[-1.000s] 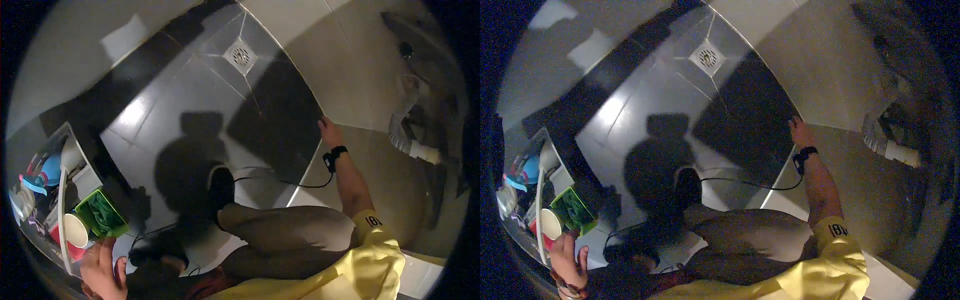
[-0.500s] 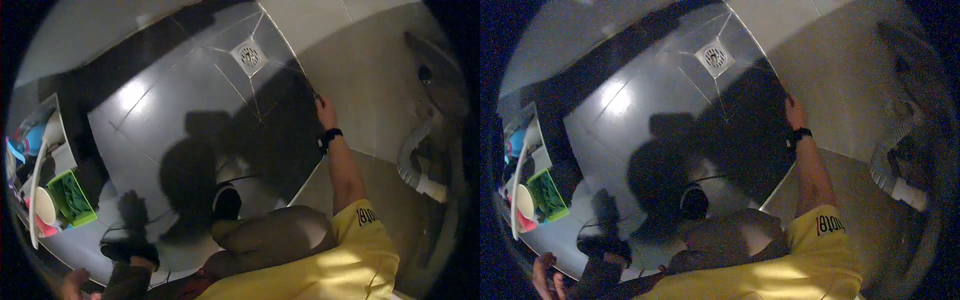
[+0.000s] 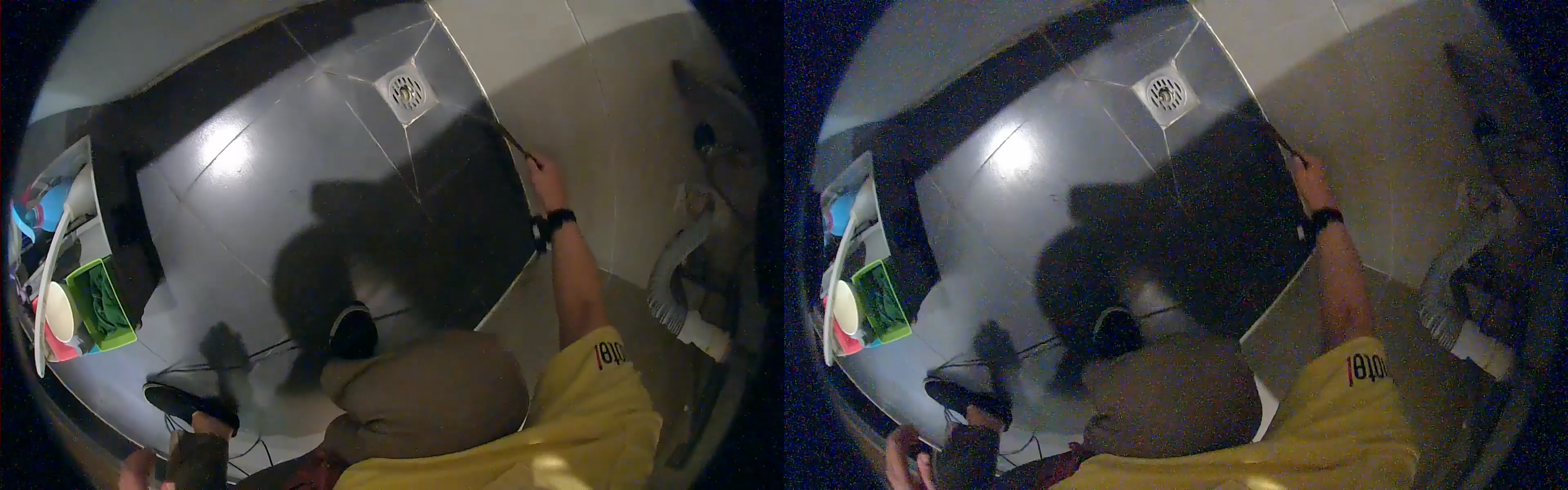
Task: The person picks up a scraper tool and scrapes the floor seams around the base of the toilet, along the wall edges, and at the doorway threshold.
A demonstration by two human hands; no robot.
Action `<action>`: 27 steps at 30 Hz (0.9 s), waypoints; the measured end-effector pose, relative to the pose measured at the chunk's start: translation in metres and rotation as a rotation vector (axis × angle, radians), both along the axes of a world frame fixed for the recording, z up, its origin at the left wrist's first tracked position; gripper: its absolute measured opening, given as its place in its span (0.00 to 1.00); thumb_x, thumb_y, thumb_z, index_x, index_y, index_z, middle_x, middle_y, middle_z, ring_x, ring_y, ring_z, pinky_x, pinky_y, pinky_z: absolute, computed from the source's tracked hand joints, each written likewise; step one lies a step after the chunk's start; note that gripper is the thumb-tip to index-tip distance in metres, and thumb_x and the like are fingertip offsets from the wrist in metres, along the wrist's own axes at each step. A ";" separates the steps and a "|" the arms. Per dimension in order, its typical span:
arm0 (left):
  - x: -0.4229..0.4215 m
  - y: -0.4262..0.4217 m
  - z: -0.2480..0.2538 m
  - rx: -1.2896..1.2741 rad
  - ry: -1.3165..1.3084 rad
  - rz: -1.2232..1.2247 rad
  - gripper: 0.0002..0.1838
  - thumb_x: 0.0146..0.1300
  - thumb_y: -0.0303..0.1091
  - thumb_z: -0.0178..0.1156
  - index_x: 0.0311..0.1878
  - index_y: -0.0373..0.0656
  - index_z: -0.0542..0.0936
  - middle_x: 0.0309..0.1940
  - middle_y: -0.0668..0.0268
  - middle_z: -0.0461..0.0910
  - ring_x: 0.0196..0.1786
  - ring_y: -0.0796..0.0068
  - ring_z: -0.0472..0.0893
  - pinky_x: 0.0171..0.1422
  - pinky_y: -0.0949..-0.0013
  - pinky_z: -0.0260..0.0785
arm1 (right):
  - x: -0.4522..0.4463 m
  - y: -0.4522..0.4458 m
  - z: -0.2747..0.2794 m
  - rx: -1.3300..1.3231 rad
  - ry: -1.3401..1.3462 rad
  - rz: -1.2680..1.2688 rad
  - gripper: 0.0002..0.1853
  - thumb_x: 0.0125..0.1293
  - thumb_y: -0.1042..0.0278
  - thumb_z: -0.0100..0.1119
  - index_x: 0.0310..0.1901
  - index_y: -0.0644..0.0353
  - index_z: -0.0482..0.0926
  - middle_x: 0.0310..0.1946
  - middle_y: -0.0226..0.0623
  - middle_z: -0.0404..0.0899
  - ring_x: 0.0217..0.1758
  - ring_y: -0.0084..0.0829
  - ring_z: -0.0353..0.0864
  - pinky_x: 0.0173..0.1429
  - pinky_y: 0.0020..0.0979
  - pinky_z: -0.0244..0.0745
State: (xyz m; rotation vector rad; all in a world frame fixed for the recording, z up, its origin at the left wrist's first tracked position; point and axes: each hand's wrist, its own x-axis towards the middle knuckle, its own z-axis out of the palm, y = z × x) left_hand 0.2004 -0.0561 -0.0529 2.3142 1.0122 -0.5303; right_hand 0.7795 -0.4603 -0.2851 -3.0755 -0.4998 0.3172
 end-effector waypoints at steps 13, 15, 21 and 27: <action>-0.004 -0.004 -0.007 0.025 0.142 -0.043 0.15 0.64 0.32 0.55 0.51 0.36 0.76 0.42 0.54 0.79 0.38 0.60 0.79 0.41 0.69 0.71 | -0.010 -0.068 -0.005 -0.052 0.083 -0.094 0.20 0.63 0.53 0.51 0.51 0.53 0.77 0.45 0.43 0.80 0.51 0.41 0.77 0.54 0.37 0.69; -0.003 -0.004 -0.013 0.044 0.129 -0.117 0.15 0.64 0.33 0.54 0.51 0.37 0.76 0.43 0.54 0.79 0.39 0.59 0.80 0.42 0.68 0.72 | -0.001 -0.044 -0.014 0.037 0.061 -0.044 0.19 0.63 0.53 0.51 0.51 0.54 0.77 0.44 0.43 0.80 0.50 0.42 0.78 0.53 0.37 0.70; -0.033 0.009 -0.061 -0.049 0.333 -0.254 0.22 0.44 0.22 0.62 0.46 0.39 0.74 0.40 0.55 0.78 0.43 0.51 0.78 0.46 0.58 0.70 | -0.036 -0.127 0.002 -0.339 0.080 -0.242 0.20 0.63 0.54 0.53 0.53 0.54 0.76 0.50 0.45 0.78 0.53 0.43 0.76 0.56 0.38 0.69; -0.042 0.015 -0.182 -0.022 0.382 -0.351 0.23 0.48 0.32 0.59 0.51 0.42 0.71 0.47 0.53 0.74 0.49 0.52 0.75 0.50 0.59 0.70 | -0.038 -0.125 0.006 -0.026 0.086 -0.103 0.20 0.61 0.50 0.53 0.52 0.46 0.77 0.48 0.40 0.79 0.52 0.43 0.77 0.57 0.40 0.69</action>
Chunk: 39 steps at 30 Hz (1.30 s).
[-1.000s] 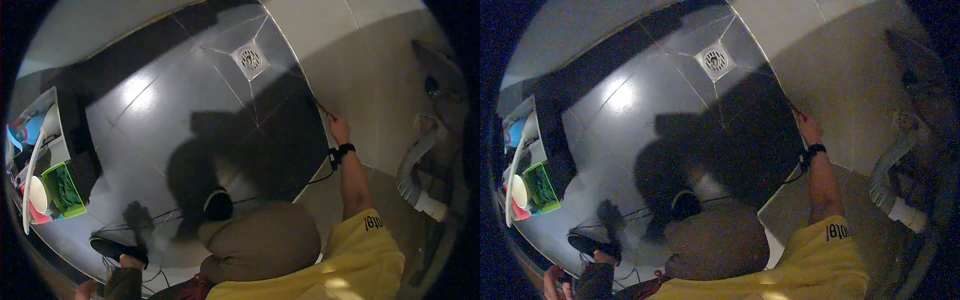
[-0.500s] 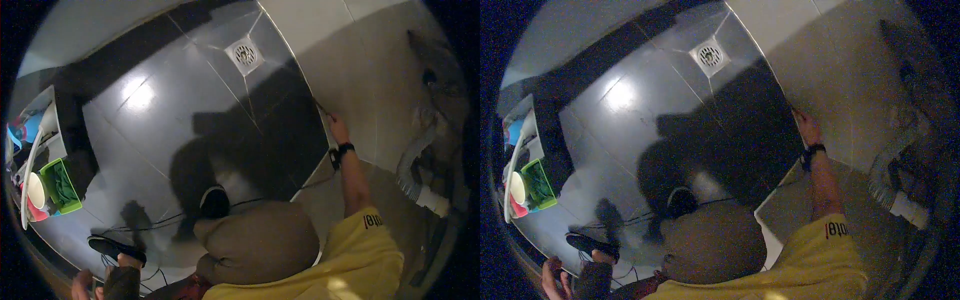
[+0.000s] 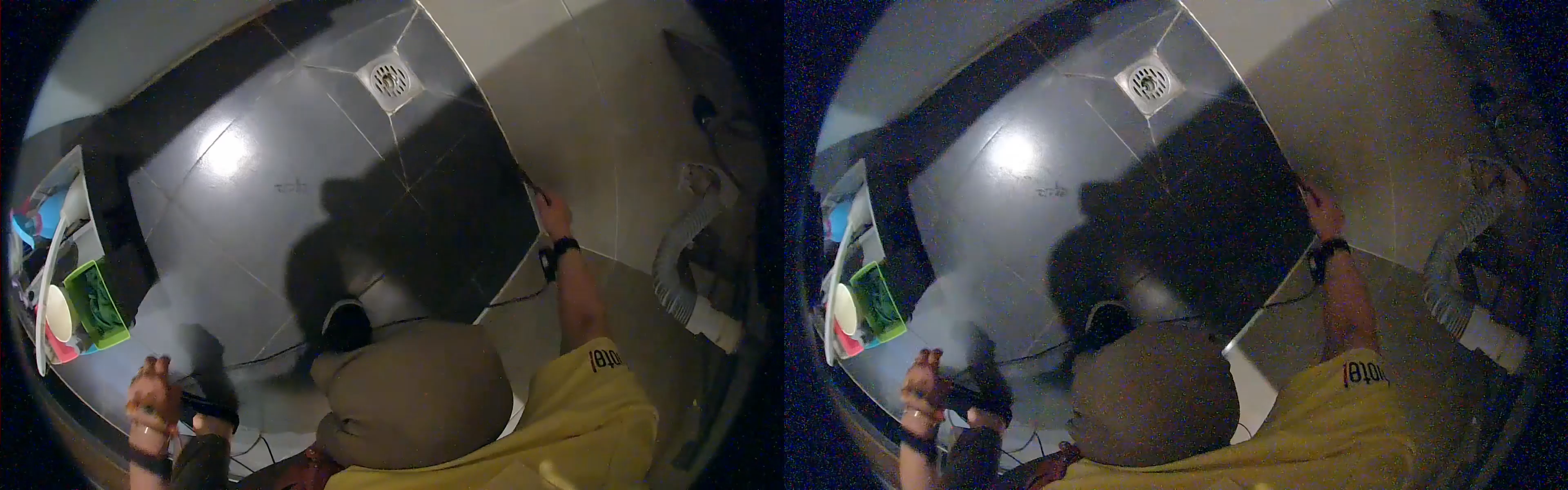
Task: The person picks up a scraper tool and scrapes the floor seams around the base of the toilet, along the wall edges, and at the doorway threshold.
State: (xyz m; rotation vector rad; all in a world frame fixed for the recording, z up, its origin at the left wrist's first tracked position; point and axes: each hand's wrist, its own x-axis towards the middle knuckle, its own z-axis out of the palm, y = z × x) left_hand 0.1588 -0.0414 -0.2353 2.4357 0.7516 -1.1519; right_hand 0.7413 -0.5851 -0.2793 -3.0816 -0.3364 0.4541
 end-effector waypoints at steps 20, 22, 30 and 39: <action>-0.061 -0.092 -0.126 -0.172 0.217 -0.222 0.16 0.55 0.43 0.53 0.47 0.53 0.76 0.46 0.65 0.78 0.54 0.66 0.74 0.57 0.61 0.61 | 0.006 0.011 0.005 -0.102 0.004 -0.038 0.19 0.62 0.53 0.52 0.49 0.53 0.79 0.42 0.41 0.81 0.46 0.39 0.80 0.51 0.33 0.71; -0.057 -0.085 -0.102 -0.212 0.098 -0.215 0.16 0.54 0.48 0.57 0.45 0.55 0.79 0.48 0.66 0.78 0.55 0.66 0.73 0.59 0.60 0.60 | 0.004 0.013 0.016 -0.153 0.024 -0.112 0.19 0.62 0.54 0.51 0.49 0.55 0.79 0.42 0.42 0.81 0.46 0.38 0.80 0.51 0.32 0.71; -0.111 0.006 -0.140 0.251 0.056 -0.181 0.08 0.56 0.34 0.53 0.39 0.46 0.74 0.34 0.61 0.79 0.39 0.60 0.78 0.39 0.60 0.72 | 0.032 0.024 -0.013 0.018 0.045 -0.029 0.18 0.62 0.52 0.52 0.51 0.48 0.78 0.42 0.36 0.82 0.46 0.34 0.80 0.52 0.32 0.70; -0.100 0.062 -0.107 0.172 -0.175 0.105 0.05 0.58 0.27 0.51 0.38 0.42 0.71 0.28 0.51 0.77 0.35 0.48 0.77 0.35 0.54 0.69 | 0.037 0.031 -0.020 -0.156 -0.023 -0.115 0.19 0.59 0.51 0.53 0.46 0.53 0.80 0.45 0.43 0.79 0.50 0.40 0.78 0.52 0.37 0.70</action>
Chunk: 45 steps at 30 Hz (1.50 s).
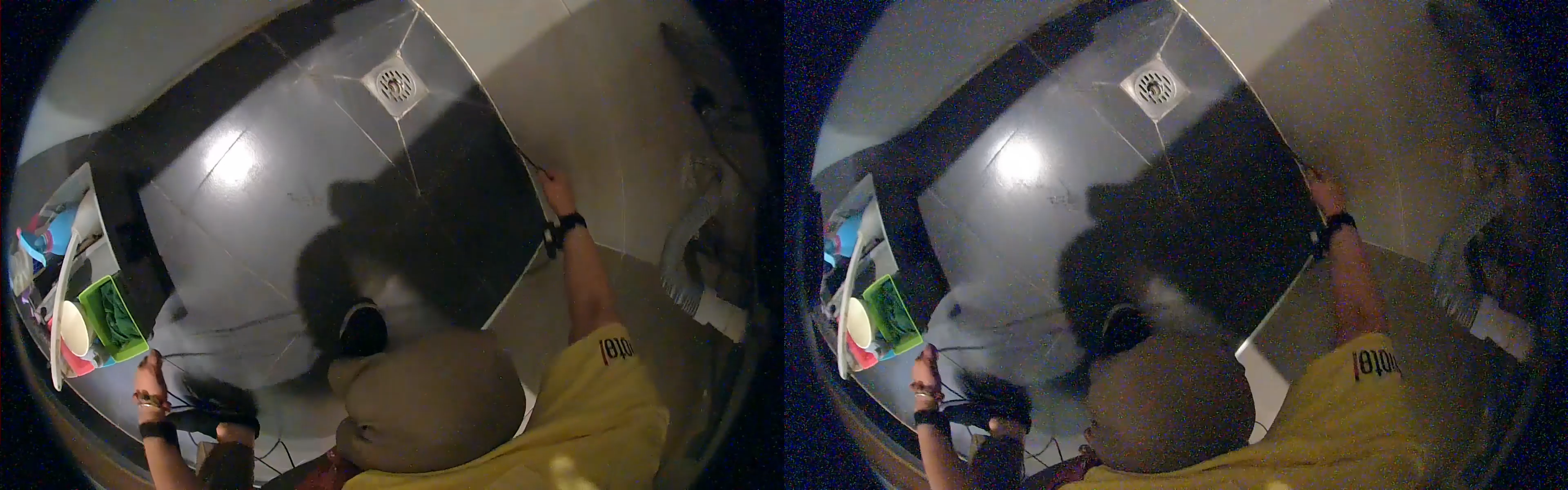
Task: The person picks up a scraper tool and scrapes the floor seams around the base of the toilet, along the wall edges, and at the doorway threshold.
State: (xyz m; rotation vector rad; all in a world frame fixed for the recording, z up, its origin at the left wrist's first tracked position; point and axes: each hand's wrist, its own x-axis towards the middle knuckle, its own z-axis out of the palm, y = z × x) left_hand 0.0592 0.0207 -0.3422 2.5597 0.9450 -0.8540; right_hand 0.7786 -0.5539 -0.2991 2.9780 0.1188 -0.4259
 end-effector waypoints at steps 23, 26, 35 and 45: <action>-0.073 0.050 -0.019 -0.036 0.395 0.124 0.16 0.56 0.46 0.61 0.31 0.40 0.79 0.31 0.50 0.80 0.36 0.53 0.81 0.36 0.57 0.71 | -0.032 -0.058 -0.014 -0.491 -0.029 0.227 0.18 0.61 0.55 0.50 0.48 0.54 0.79 0.38 0.47 0.81 0.43 0.41 0.80 0.47 0.37 0.72; -0.077 0.058 -0.012 0.008 0.466 0.099 0.15 0.55 0.46 0.63 0.32 0.42 0.79 0.32 0.49 0.80 0.37 0.50 0.80 0.36 0.57 0.70 | -0.062 0.013 -0.032 0.073 -0.177 -0.162 0.19 0.63 0.53 0.51 0.53 0.48 0.77 0.42 0.45 0.81 0.47 0.43 0.79 0.51 0.38 0.73; -0.001 0.115 0.066 -0.342 1.202 0.432 0.22 0.56 0.57 0.59 0.42 0.49 0.82 0.43 0.63 0.81 0.45 0.64 0.81 0.44 0.62 0.73 | -0.139 0.167 -0.023 0.383 -0.100 -0.046 0.17 0.63 0.55 0.53 0.53 0.45 0.77 0.42 0.41 0.81 0.44 0.40 0.80 0.49 0.39 0.72; 0.165 -0.023 0.247 -0.206 0.092 -0.652 0.20 0.64 0.49 0.54 0.48 0.43 0.78 0.23 0.63 0.74 0.25 0.61 0.73 0.29 0.62 0.66 | -0.041 -0.012 0.000 -0.065 -0.132 0.069 0.19 0.65 0.49 0.48 0.54 0.44 0.75 0.50 0.45 0.77 0.52 0.47 0.76 0.54 0.40 0.71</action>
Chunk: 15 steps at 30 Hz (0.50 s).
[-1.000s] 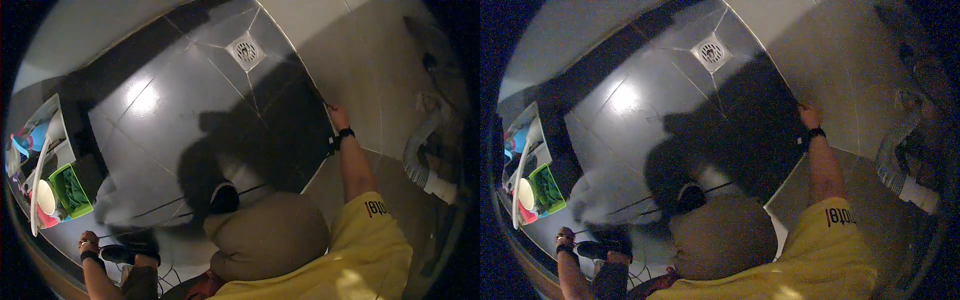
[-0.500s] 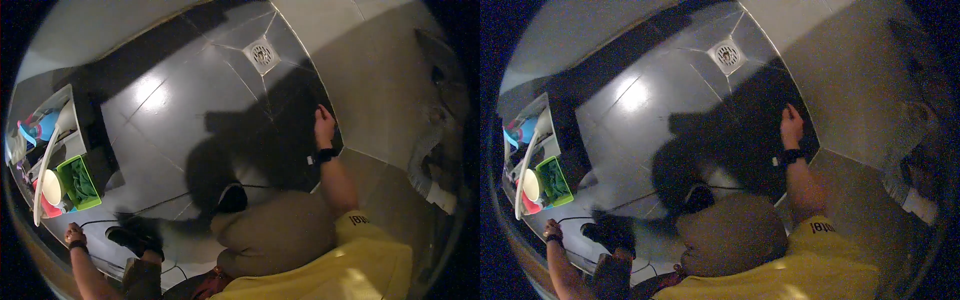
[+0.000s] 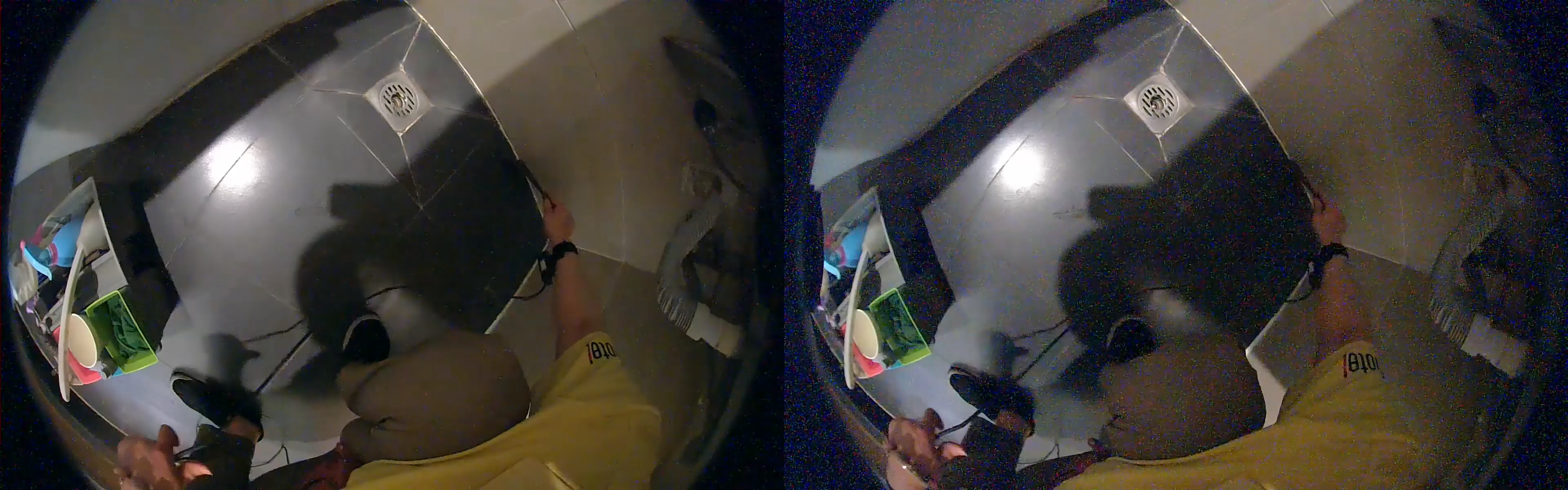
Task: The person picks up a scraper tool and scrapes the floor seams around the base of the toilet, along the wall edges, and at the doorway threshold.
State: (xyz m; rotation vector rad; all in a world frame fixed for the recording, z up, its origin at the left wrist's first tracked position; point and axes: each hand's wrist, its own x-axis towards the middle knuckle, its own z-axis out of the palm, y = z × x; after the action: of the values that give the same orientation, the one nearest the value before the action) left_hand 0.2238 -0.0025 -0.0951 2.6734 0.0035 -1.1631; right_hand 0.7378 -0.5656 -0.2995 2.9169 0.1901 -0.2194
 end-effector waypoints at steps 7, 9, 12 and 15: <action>-0.053 0.043 0.009 0.272 0.139 0.223 0.23 0.59 0.55 0.56 0.40 0.42 0.78 0.26 0.54 0.77 0.30 0.54 0.77 0.35 0.57 0.69 | 0.035 -0.017 0.003 0.034 0.121 0.046 0.19 0.64 0.52 0.47 0.52 0.48 0.77 0.47 0.44 0.78 0.50 0.47 0.76 0.53 0.42 0.70; -0.065 0.060 0.006 0.249 0.138 0.167 0.22 0.61 0.53 0.55 0.44 0.42 0.79 0.24 0.59 0.76 0.27 0.58 0.75 0.30 0.59 0.67 | 0.021 -0.028 0.014 -0.119 0.134 -0.023 0.21 0.65 0.48 0.45 0.54 0.47 0.76 0.50 0.46 0.76 0.54 0.49 0.74 0.57 0.45 0.69; -0.100 0.063 0.003 -0.088 0.051 0.794 0.18 0.62 0.47 0.57 0.45 0.42 0.79 0.26 0.59 0.76 0.27 0.57 0.75 0.30 0.60 0.68 | 0.020 -0.007 0.019 -0.065 0.069 -0.039 0.17 0.61 0.53 0.52 0.49 0.48 0.79 0.43 0.41 0.80 0.47 0.45 0.78 0.50 0.38 0.71; -0.113 0.053 0.068 -0.181 -0.172 1.058 0.16 0.60 0.36 0.57 0.49 0.40 0.76 0.30 0.55 0.77 0.29 0.59 0.75 0.32 0.61 0.69 | 0.024 0.030 0.016 0.060 0.120 -0.029 0.17 0.61 0.53 0.52 0.48 0.47 0.79 0.44 0.40 0.80 0.49 0.44 0.78 0.51 0.37 0.71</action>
State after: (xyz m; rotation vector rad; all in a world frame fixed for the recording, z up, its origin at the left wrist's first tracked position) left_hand 0.1110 0.0504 -0.0268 2.0525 1.0654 -0.5326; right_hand 0.7621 -0.5358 -0.2840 2.9689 0.1765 -0.4003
